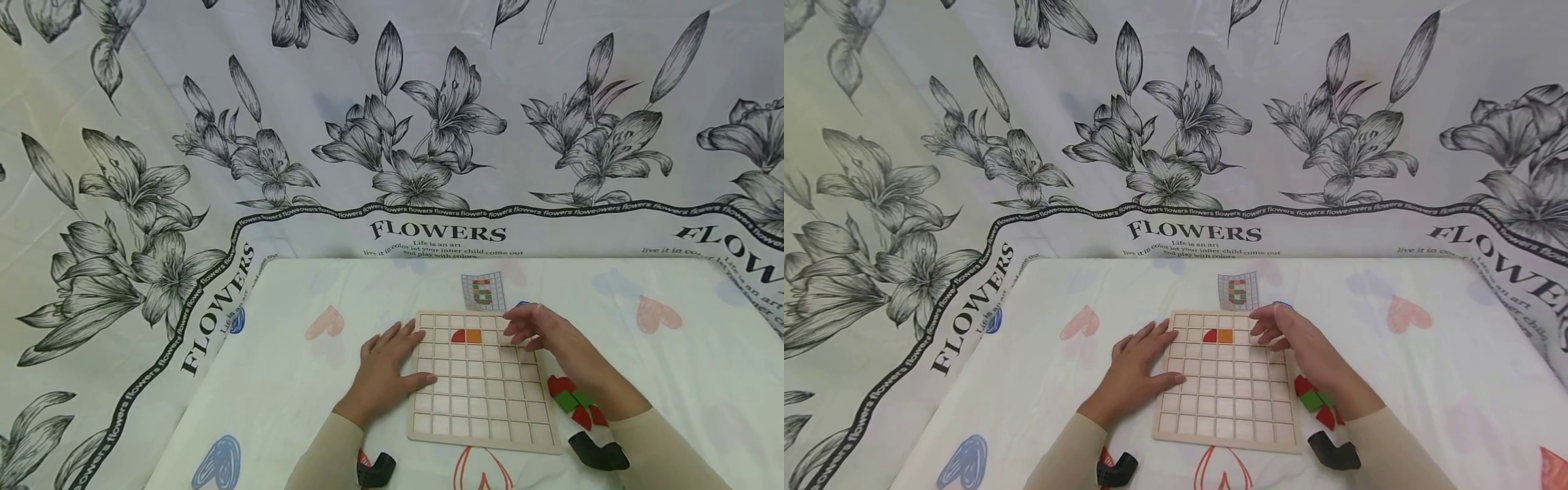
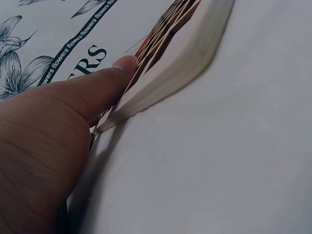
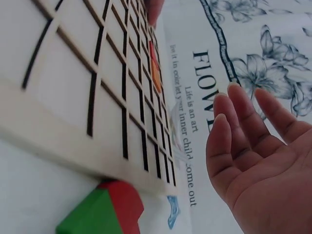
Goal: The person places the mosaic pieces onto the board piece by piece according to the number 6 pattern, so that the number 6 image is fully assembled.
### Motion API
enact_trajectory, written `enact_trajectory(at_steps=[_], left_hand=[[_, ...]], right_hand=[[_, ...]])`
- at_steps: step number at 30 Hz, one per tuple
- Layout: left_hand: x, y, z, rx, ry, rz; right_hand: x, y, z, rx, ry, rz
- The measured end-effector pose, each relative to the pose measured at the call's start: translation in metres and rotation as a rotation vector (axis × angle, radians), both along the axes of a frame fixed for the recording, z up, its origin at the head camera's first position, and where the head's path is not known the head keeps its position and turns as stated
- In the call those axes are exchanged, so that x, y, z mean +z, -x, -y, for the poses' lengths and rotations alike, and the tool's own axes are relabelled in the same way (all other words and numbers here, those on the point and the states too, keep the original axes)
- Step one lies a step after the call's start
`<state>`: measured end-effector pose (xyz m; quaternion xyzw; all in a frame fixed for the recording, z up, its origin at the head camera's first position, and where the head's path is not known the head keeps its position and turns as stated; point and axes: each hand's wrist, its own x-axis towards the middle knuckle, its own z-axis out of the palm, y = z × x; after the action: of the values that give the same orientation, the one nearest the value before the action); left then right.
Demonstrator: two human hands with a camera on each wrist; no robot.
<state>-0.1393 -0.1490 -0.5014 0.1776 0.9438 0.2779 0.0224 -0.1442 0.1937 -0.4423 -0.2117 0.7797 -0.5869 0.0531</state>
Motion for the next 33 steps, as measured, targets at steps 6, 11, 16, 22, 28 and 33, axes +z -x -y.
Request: enact_trajectory(at_steps=[6,11,16,22,28,33], left_hand=[[0.001,0.000,-0.001,0.002,0.002,-0.002],[0.000,0.000,-0.001,0.003,0.002,-0.003],[-0.001,0.000,-0.001,0.005,0.001,-0.002],[-0.002,0.000,-0.001,0.007,-0.006,0.004],[-0.003,0.001,0.000,0.000,-0.004,-0.003],[-0.003,0.001,0.000,-0.008,0.008,-0.006]], right_hand=[[-0.002,-0.009,-0.015,-0.016,-0.006,-0.008],[-0.007,-0.017,-0.030,-0.057,-0.050,0.008],[-0.015,-0.023,-0.046,-0.078,-0.078,-0.039],[-0.022,-0.028,-0.067,-0.119,-0.113,-0.047],[-0.030,-0.029,-0.086,-0.151,-0.171,-0.038],[-0.036,-0.028,-0.097,-0.171,-0.219,0.029]])
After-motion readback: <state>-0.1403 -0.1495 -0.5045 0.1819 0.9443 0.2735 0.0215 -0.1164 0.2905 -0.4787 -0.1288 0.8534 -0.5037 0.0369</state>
